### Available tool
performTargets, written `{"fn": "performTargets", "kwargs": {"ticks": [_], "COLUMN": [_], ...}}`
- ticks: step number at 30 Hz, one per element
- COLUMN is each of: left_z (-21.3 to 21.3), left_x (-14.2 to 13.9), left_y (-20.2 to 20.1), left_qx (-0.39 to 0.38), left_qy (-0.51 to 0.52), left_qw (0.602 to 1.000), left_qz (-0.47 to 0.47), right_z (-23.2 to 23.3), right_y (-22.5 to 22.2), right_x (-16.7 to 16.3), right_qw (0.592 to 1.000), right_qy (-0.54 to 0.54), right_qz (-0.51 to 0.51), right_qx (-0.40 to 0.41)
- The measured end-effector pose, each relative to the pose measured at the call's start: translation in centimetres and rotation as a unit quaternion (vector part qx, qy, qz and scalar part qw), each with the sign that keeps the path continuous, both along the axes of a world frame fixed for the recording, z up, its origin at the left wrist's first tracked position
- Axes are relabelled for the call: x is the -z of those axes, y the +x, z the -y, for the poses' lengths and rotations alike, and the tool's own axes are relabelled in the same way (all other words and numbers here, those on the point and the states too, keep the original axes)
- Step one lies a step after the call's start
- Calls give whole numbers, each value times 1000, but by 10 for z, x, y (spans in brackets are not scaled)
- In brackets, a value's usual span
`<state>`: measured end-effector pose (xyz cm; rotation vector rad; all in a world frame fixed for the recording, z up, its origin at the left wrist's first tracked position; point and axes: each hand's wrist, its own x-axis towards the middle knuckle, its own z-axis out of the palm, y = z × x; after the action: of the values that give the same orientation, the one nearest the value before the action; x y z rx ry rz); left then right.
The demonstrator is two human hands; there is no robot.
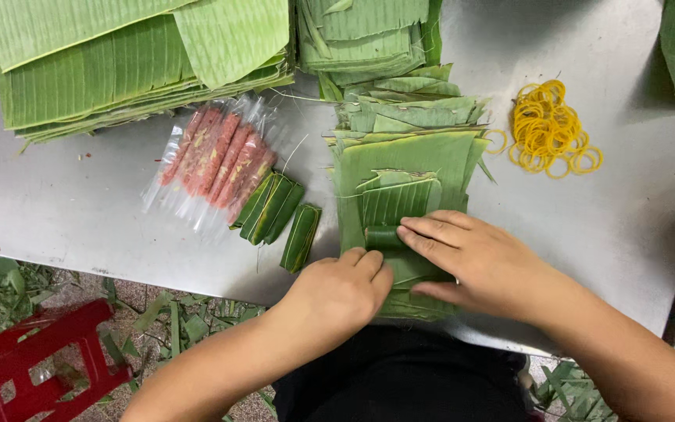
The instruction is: The person folds a banana leaf around a sausage roll, rolls it into a tight cylinder, and secures it with a yellow rubber band, placing the finished wrapped roll with a growing pile of completed rolls on the stainless steel table.
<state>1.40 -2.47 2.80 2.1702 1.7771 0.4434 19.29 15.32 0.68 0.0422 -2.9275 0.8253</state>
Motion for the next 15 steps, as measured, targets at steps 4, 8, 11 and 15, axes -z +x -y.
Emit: {"fn": "performTargets", "kwargs": {"ticks": [4, 8, 11, 15], "left_z": [0, -11, -31, -48], "left_x": [-2, 8, 28, 48], "left_y": [-7, -16, -24, -33], "left_qx": [7, -38, -109, -135], "left_qy": [20, 86, 36, 35], "left_qw": [1000, 994, 977, 957], "left_qz": [5, 62, 178, 254], "right_z": [-5, -12, -12, -5], "right_y": [-2, -3, -8, -11], "right_x": [4, 9, 16, 19], "right_qw": [998, 993, 987, 989], "right_qy": [-51, -108, -115, -16], "right_qz": [28, 41, 49, 6], "right_qx": [9, 31, 98, 147]}}
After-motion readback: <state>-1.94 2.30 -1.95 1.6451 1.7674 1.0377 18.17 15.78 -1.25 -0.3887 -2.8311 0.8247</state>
